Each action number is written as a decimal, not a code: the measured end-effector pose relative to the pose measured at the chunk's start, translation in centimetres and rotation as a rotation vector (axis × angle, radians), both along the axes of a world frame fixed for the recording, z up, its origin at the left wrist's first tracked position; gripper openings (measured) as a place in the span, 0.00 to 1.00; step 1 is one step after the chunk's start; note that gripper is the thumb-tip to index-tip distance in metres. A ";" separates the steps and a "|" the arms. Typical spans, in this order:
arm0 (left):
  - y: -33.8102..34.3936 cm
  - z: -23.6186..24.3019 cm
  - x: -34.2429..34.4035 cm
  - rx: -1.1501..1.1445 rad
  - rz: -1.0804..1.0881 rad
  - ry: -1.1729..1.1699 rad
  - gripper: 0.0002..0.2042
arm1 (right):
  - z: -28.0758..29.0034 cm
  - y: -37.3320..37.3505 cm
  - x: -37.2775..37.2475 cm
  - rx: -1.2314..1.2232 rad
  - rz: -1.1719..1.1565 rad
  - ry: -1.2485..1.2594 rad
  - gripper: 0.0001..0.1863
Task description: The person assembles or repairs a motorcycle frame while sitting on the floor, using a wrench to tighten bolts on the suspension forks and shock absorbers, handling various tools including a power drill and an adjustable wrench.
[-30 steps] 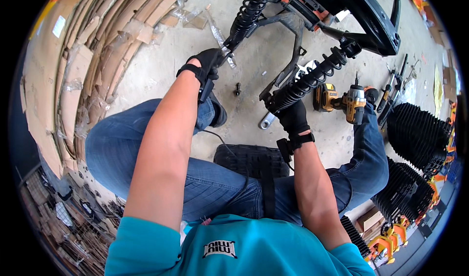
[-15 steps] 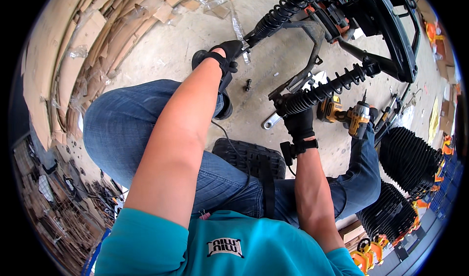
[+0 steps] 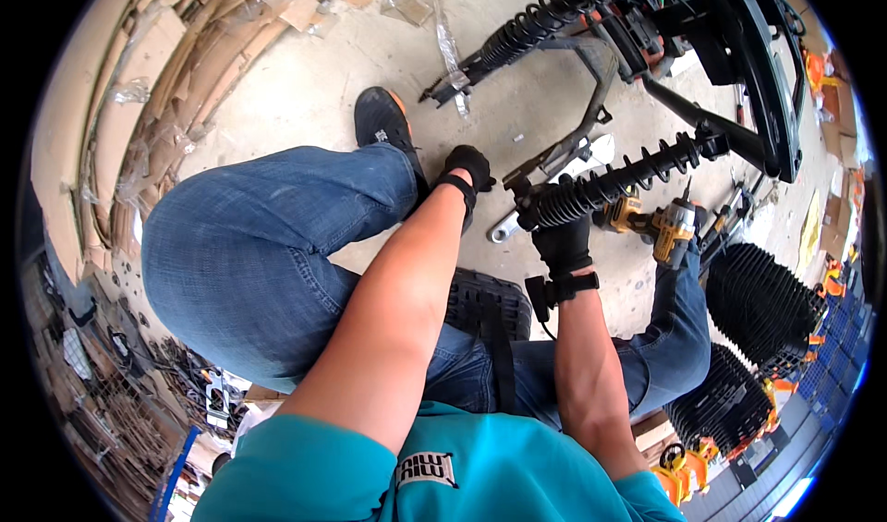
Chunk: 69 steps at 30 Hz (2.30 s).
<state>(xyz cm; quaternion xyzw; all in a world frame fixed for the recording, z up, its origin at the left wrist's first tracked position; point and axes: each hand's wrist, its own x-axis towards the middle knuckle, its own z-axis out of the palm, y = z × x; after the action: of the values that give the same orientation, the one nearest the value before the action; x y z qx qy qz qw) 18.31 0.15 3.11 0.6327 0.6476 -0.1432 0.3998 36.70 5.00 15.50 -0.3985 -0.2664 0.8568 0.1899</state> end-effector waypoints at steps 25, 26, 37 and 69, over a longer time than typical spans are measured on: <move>2.6 -2.2 5.9 0.195 0.537 -0.528 0.20 | 5.7 2.1 0.8 1.002 0.518 -0.433 0.13; 2.5 -2.1 5.8 0.198 0.520 -0.559 0.19 | 4.8 2.3 1.3 0.641 0.399 -0.224 0.16; 2.5 -3.3 5.8 0.404 0.218 -0.332 0.14 | 6.4 1.8 2.3 0.048 0.245 -0.025 0.31; 3.9 2.3 4.5 -0.223 0.694 -0.570 0.13 | 3.9 6.0 0.1 0.376 0.243 -0.316 0.14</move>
<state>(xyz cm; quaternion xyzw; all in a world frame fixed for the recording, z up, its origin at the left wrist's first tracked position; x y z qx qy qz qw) 22.78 4.03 5.42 0.3458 0.6658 0.1099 0.6519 36.80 10.97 19.42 -0.4503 -0.4929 0.7359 0.1125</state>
